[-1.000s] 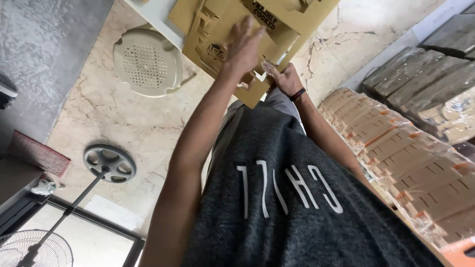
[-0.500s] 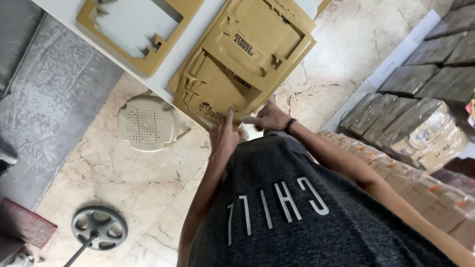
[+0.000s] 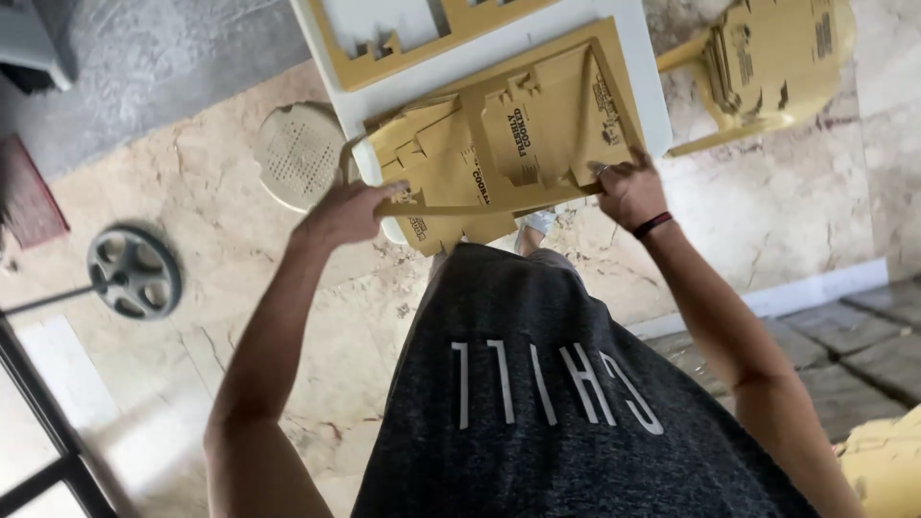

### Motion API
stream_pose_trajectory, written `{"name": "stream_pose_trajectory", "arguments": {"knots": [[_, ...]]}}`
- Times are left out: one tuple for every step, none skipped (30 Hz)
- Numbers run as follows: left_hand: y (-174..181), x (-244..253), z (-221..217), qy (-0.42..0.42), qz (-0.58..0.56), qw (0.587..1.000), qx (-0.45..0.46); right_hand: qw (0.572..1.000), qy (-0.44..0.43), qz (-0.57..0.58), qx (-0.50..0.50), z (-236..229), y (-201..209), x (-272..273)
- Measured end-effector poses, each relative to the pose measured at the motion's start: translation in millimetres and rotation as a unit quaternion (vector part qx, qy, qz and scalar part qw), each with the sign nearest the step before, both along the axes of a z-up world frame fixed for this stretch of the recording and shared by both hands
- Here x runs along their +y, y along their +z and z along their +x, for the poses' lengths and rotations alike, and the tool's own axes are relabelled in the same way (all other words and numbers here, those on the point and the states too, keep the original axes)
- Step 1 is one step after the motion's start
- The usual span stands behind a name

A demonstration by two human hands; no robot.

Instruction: The person uses a knife to cut flat cardboard pieces on a white table. They repeatedly position the cardboard, cut along the edges, and stack the cut pieces.

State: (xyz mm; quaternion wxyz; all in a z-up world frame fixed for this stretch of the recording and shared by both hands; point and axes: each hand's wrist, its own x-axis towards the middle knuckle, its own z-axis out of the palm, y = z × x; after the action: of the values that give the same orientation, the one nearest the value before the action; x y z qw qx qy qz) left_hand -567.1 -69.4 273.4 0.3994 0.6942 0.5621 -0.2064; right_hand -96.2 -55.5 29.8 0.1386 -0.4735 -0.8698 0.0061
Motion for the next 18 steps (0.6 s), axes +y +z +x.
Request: {"name": "stream_pose_trajectory", "arguments": {"knots": [[2.6, 5.2, -1.9, 0.015, 0.006, 1.0, -0.001, 0.998, 0.018, 0.053, -0.007, 15.3, -8.2, 16.6], [4.9, 10.6, -4.4, 0.03, 0.011, 0.999, -0.002, 0.994, 0.036, 0.105, -0.012, 29.8, -16.8, 34.3], [17.1, 20.7, -1.1, 0.037, 0.012, 0.999, -0.002, 0.993, 0.043, 0.106, -0.011, 26.6, 38.0, 52.4], [29.1, 31.5, 1.3, 0.066, 0.042, 0.996, -0.034, 0.991, 0.04, 0.128, -0.027, 16.8, 95.0, 75.2], [40.4, 44.8, 3.5, 0.092, 0.071, 0.991, -0.068, 0.987, 0.034, 0.15, -0.044, 4.0, 155.8, 96.0], [58.5, 53.9, 9.8, 0.096, 0.072, 0.99, -0.069, 0.987, 0.038, 0.15, -0.045, 6.3, 177.8, 115.7], [76.2, 62.4, 15.7, 0.174, 0.046, 0.982, -0.058, 0.967, 0.024, 0.099, -0.232, 8.5, 200.3, 134.8], [93.6, 71.7, 20.1, 0.252, 0.018, 0.966, -0.047, 0.91, 0.012, 0.047, -0.411, 8.8, 222.6, 154.5], [102.0, 77.9, 21.4, 0.258, 0.016, 0.965, -0.051, 0.909, 0.018, 0.048, -0.414, 9.1, 240.0, 166.4], [110.2, 84.6, 21.4, 0.243, 0.008, 0.969, -0.039, 0.933, -0.013, -0.085, -0.35, 7.9, 257.3, 178.8], [118.5, 92.3, 20.5, 0.228, -0.001, 0.973, -0.028, 0.934, -0.048, -0.215, -0.28, 5.7, 275.3, 192.1], [115.3, 97.1, 17.2, 0.233, -0.003, 0.972, -0.032, 0.933, -0.043, -0.215, -0.285, -4.5, 292.0, 195.9], [111.7, 102.5, 14.0, 0.223, -0.037, 0.974, -0.027, 0.914, -0.061, -0.299, -0.267, -14.5, 307.9, 198.7], [108.3, 108.5, 10.8, 0.213, -0.072, 0.974, -0.022, 0.888, -0.08, -0.38, -0.248, -24.8, 324.1, 202.1], [106.8, 113.4, 7.5, 0.216, -0.07, 0.974, -0.026, 0.888, -0.08, -0.376, -0.251, -26.1, 317.1, 210.3], [106.0, 118.8, 4.2, 0.228, -0.073, 0.97, -0.036, 0.885, -0.084, -0.395, -0.232, -27.3, 310.9, 219.1], [105.7, 129.9, 1.1, 0.241, -0.067, 0.967, -0.048, 0.885, -0.089, -0.406, -0.211, -28.7, 307.1, 235.6], [98.3, 139.2, -7.7, 0.244, -0.056, 0.967, -0.054, 0.89, -0.09, -0.394, -0.214, -16.3, 285.7, 253.0]]}}
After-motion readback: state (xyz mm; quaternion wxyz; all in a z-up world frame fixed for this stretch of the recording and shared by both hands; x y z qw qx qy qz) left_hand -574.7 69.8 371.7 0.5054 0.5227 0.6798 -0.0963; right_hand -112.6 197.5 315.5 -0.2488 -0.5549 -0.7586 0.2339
